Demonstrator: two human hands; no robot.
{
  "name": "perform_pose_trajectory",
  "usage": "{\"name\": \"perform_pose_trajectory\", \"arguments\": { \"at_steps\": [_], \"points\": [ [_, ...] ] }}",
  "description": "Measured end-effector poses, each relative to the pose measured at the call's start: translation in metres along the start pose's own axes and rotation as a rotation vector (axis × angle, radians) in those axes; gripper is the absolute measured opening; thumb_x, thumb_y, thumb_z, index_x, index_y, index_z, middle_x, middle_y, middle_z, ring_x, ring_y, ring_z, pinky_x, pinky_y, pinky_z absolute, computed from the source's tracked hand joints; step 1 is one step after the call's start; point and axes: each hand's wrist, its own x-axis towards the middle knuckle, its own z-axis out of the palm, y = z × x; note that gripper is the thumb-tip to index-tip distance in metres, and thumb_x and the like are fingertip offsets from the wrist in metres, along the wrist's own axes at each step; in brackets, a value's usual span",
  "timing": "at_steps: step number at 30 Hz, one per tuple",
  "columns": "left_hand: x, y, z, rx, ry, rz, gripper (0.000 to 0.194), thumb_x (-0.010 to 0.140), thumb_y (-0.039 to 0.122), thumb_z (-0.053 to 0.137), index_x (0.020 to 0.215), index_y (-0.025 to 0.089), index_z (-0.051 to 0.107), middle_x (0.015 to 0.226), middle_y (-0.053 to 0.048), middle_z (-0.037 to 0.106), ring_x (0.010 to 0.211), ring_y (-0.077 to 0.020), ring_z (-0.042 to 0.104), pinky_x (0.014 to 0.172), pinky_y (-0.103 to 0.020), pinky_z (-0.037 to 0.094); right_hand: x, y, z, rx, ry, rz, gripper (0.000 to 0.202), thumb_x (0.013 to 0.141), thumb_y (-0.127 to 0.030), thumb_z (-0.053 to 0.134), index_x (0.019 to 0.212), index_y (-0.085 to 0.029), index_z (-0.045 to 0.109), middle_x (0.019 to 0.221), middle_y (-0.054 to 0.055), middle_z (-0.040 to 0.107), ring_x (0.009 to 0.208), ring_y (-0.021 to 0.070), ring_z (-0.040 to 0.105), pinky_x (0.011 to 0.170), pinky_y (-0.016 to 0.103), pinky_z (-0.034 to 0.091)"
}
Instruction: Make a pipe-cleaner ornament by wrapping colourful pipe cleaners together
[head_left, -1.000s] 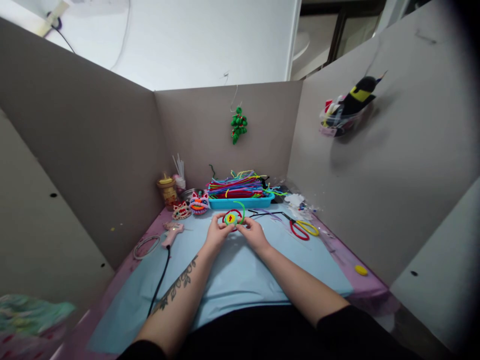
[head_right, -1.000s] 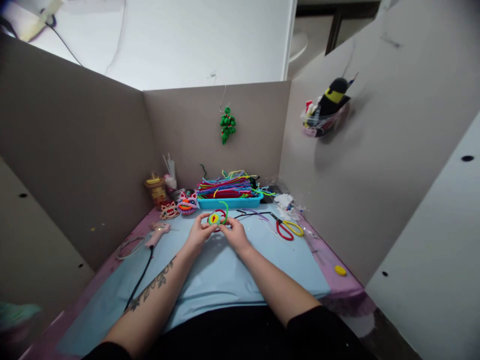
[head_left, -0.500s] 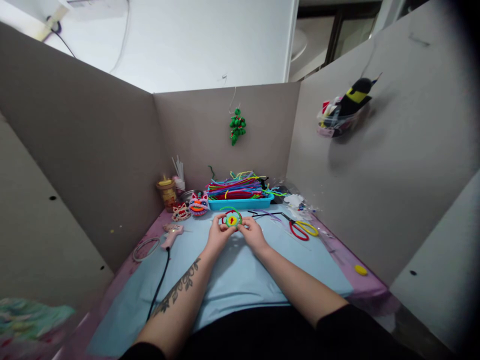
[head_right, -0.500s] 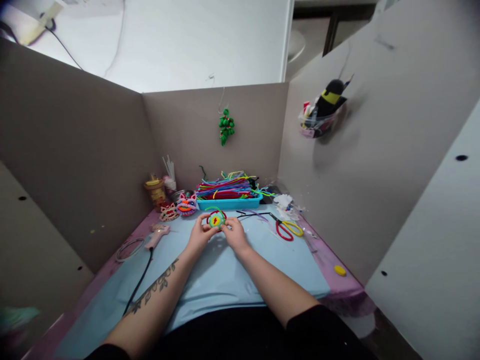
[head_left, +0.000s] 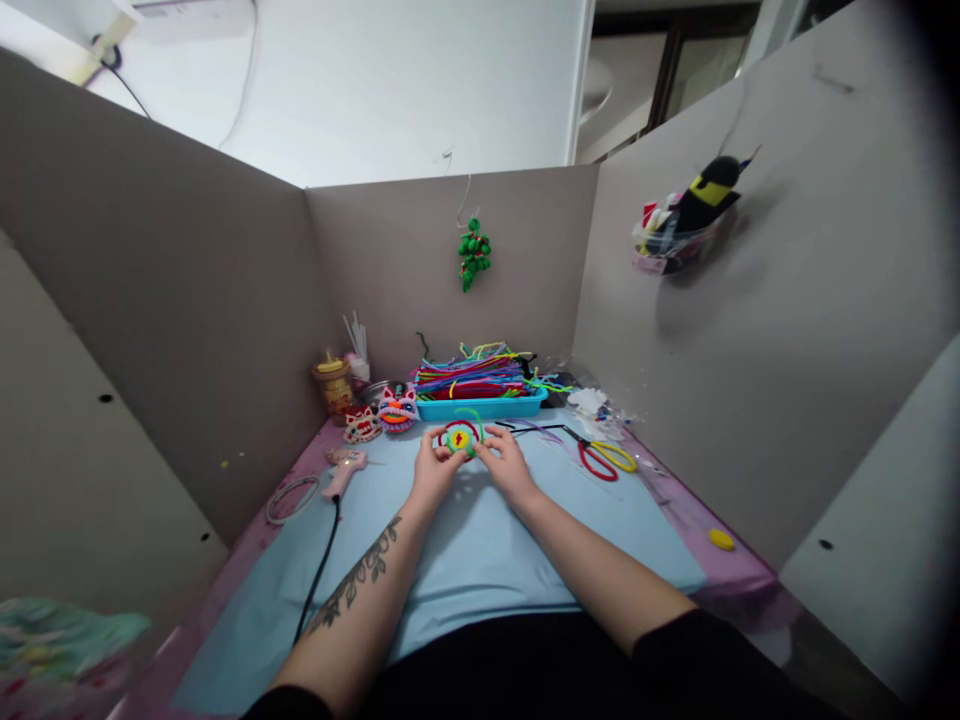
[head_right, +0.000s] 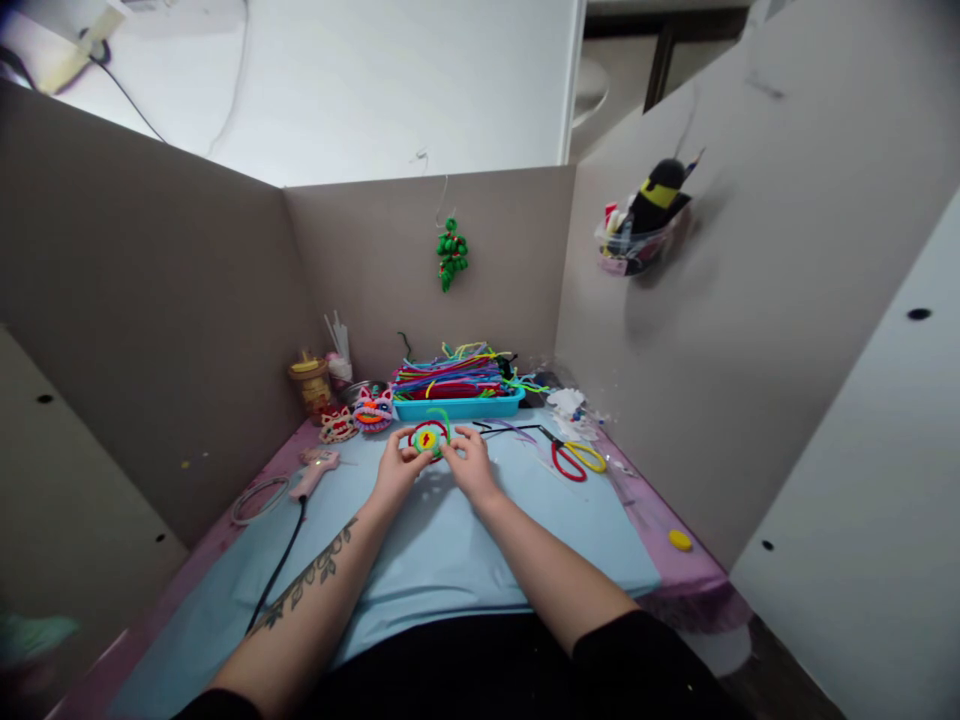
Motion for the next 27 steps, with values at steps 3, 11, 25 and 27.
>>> {"name": "perform_pose_trajectory", "arguments": {
  "at_steps": [3,11,25,27],
  "points": [
    [0.001,-0.001,0.0,-0.026,0.031,0.02,0.055,0.06,0.031,0.072,0.105,0.018,0.043,0.053,0.008,0.054,0.047,-0.0092,0.05,0.05,-0.019,0.036,-0.005,-0.01,-0.002,0.007,0.006,-0.075,0.023,0.073,-0.039,0.059,0.06,-0.02,0.059,0.087,0.006,0.057,0.09,0.0206,0.052,0.086,0.033,0.039],
    [-0.002,0.003,0.001,0.049,0.042,0.064,0.052,0.061,0.027,0.07,0.105,0.017,0.044,0.054,0.007,0.054,0.047,-0.0086,0.048,0.05,-0.019,0.035,-0.01,-0.017,0.001,0.241,-0.202,0.071,0.034,0.071,-0.049,0.058,0.058,-0.018,0.055,0.052,-0.003,0.05,0.054,0.0129,0.047,0.054,0.024,0.038],
    [0.003,0.0,-0.003,-0.151,0.041,-0.147,0.062,0.057,0.034,0.075,0.107,0.016,0.042,0.052,0.009,0.05,0.039,-0.0056,0.042,0.043,-0.017,0.029,-0.005,-0.01,-0.003,-0.063,-0.047,-0.123,0.008,0.068,-0.026,0.061,0.074,-0.02,0.064,0.088,0.006,0.059,0.091,0.0222,0.052,0.085,0.036,0.041],
    [0.003,0.001,-0.002,-0.161,0.012,-0.159,0.063,0.057,0.035,0.075,0.108,0.017,0.042,0.052,0.009,0.05,0.039,-0.0053,0.041,0.043,-0.017,0.028,-0.005,-0.009,-0.002,-0.118,-0.039,-0.14,0.005,0.069,-0.025,0.061,0.071,-0.021,0.063,0.089,0.006,0.058,0.093,0.0227,0.05,0.088,0.038,0.038]
  ]
}}
